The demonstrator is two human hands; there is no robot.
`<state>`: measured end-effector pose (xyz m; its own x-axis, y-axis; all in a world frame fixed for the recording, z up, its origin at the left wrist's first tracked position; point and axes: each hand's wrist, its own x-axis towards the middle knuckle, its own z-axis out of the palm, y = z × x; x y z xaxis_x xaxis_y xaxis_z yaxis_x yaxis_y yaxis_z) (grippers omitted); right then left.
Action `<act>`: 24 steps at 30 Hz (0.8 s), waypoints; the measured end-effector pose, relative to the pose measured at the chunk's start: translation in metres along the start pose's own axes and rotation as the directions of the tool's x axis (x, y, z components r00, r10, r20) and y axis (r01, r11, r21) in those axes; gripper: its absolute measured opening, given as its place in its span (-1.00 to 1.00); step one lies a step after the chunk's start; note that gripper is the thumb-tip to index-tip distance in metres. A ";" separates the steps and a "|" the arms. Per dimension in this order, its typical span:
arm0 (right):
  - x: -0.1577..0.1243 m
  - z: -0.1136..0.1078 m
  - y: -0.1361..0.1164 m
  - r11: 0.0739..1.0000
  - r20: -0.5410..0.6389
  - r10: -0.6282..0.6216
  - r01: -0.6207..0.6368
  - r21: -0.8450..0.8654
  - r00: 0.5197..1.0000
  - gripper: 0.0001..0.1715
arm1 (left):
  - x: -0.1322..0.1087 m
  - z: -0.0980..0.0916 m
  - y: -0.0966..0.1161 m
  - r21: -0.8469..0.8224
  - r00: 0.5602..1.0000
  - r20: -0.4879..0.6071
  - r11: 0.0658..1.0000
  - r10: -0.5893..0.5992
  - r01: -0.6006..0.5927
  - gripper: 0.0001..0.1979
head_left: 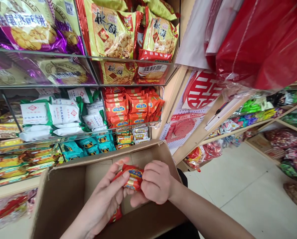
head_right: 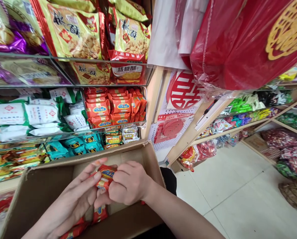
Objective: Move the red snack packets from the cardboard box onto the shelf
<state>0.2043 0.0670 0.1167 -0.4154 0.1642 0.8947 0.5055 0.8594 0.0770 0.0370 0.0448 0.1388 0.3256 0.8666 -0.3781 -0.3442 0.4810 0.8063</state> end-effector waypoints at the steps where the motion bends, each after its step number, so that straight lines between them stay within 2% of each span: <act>1: -0.003 0.000 -0.003 0.998 -0.017 0.065 -0.065 0.001 0.998 -0.70 | -0.001 -0.001 -0.001 0.032 0.996 -0.029 0.996 0.079 -0.078 -0.48; 3: -0.007 0.000 -0.009 0.975 -0.023 0.222 -0.222 0.011 0.975 -0.80 | -0.001 -0.003 -0.002 0.124 0.974 -0.066 0.971 0.215 -0.206 -0.36; 5: -0.008 -0.001 -0.013 0.955 0.016 0.297 -0.297 0.004 0.955 -0.86 | 0.001 -0.004 -0.003 0.225 0.948 -0.080 0.932 0.309 -0.285 -0.32; 7: -0.007 -0.002 -0.016 0.960 0.087 0.280 -0.276 -0.051 0.956 -0.84 | 0.004 -0.003 -0.002 0.294 0.929 -0.107 0.904 0.355 -0.312 -0.33; 10: 0.001 -0.004 -0.016 0.969 0.253 0.227 -0.191 -0.159 0.940 -0.81 | 0.006 0.000 0.001 0.314 0.920 -0.157 0.901 0.359 -0.299 -0.34; 13: 0.013 -0.009 -0.007 0.979 0.338 0.140 -0.079 -0.186 0.931 -0.78 | 0.004 0.002 0.009 0.338 0.915 -0.172 0.894 0.365 -0.293 -0.30; 16: 0.034 -0.016 0.018 0.972 0.293 0.072 -0.001 -0.235 0.953 -0.73 | -0.003 0.001 0.021 0.359 0.872 -0.202 0.862 0.447 -0.358 -0.30; 18: 0.052 -0.018 0.043 0.950 0.234 0.124 -0.047 -0.309 0.964 -0.69 | -0.006 0.000 0.025 0.371 0.848 -0.195 0.837 0.493 -0.401 -0.38; 19: 0.061 -0.016 0.058 0.932 0.205 0.167 -0.087 -0.351 0.964 -0.67 | -0.007 -0.001 0.025 0.380 0.850 -0.180 0.832 0.494 -0.404 -0.43; 21: 0.076 -0.010 0.087 0.887 0.162 0.251 -0.160 -0.432 0.954 -0.66 | -0.007 -0.004 0.019 0.407 0.884 -0.152 0.843 0.443 -0.352 -0.52; 24: 0.091 0.007 0.121 0.830 0.156 0.324 -0.201 -0.520 0.933 -0.63 | -0.005 -0.013 0.000 0.413 0.952 -0.087 0.881 0.293 -0.233 -0.51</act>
<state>0.2223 0.1888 0.2048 -0.3417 0.5073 0.7911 0.8965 0.4286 0.1124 0.0238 0.0424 0.1341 0.1325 0.9776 -0.1633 -0.0156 0.1668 0.9859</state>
